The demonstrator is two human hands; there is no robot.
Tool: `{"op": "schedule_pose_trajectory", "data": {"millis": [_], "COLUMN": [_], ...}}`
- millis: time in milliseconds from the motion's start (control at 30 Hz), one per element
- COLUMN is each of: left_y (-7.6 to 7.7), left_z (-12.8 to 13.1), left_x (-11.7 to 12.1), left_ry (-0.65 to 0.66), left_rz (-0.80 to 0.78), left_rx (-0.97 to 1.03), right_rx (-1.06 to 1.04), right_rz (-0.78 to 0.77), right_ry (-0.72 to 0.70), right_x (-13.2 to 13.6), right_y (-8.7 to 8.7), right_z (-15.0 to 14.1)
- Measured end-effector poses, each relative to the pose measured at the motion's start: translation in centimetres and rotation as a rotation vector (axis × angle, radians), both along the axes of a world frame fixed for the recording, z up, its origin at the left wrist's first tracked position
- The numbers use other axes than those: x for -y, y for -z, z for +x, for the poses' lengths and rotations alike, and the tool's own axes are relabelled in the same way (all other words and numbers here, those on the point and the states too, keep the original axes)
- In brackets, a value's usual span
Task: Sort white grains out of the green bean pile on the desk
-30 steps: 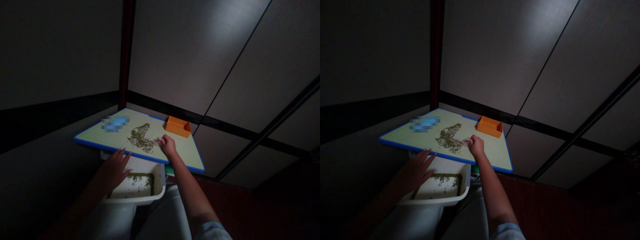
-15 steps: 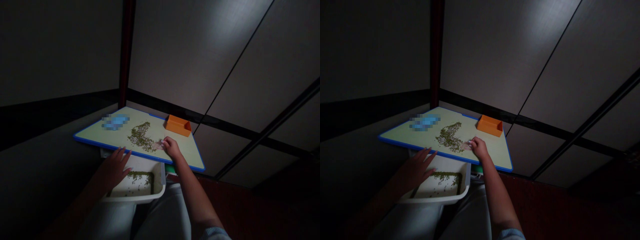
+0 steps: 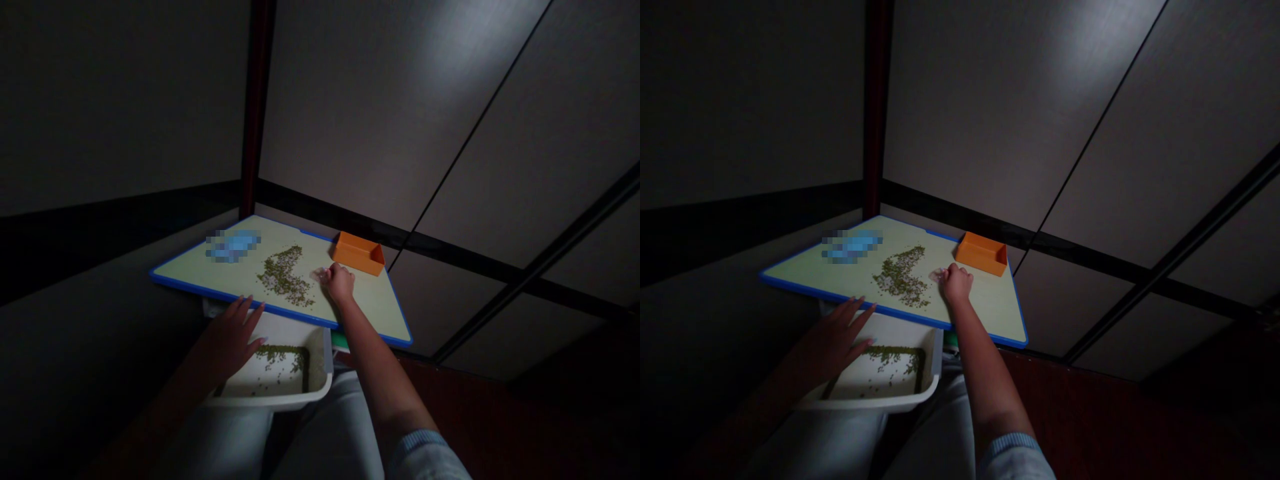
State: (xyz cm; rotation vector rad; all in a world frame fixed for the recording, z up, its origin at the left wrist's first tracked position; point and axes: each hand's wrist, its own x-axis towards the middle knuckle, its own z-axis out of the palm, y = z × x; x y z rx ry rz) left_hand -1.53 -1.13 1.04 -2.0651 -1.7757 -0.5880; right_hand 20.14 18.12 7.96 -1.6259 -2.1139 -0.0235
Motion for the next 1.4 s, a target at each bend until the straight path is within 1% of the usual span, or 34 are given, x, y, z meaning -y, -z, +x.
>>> {"op": "schedule_pose_trajectory", "data": {"millis": [100, 167, 367, 500, 800, 1067, 1167, 1300, 1400], "left_y": [0.0, 0.0, -0.2, -0.4, -0.4, 0.0, 0.3, 1.3, 2.3], "left_z": [0.0, 0.1, 0.2, 0.3, 0.3, 0.0, -0.1, -0.6, -1.1], "left_x": [0.0, 0.0, 0.1, 0.1, 0.1, -0.2, -0.3, -0.8, -1.3], "left_ry": [-0.006, -0.006, 0.002, -0.016, -0.015, -0.004, -0.004, 0.005, -0.013], "left_rz": [0.010, 0.010, 0.005, -0.001, -0.008, -0.001, 0.033, 0.110, 0.185], "left_rx": [0.021, 0.024, 0.018, 0.001, -0.019, -0.028, -0.045, -0.051, -0.057], "right_rx": [0.011, -0.008, -0.151, -0.230, -0.327, -0.606, -0.714, -0.800, -0.835], "right_rz": [-0.029, -0.038, -0.056, -0.059, -0.083, -0.033, -0.079, -0.172, -0.156], "right_ry": [-0.025, -0.062, -0.214, -0.276, -0.348, -0.326, -0.346, -0.430, -0.380], "right_x": [-0.2, -0.2, 0.1, 0.6, 1.9, 2.0, 2.3, 2.6, 2.3], "right_y": [0.1, 0.3, 1.1, 1.4, 1.9, 2.9, 2.9, 3.1, 3.5], "right_z": [-0.6, -0.5, 1.2, 2.2, 3.8, 5.8, 6.0, 5.9, 5.8]}}
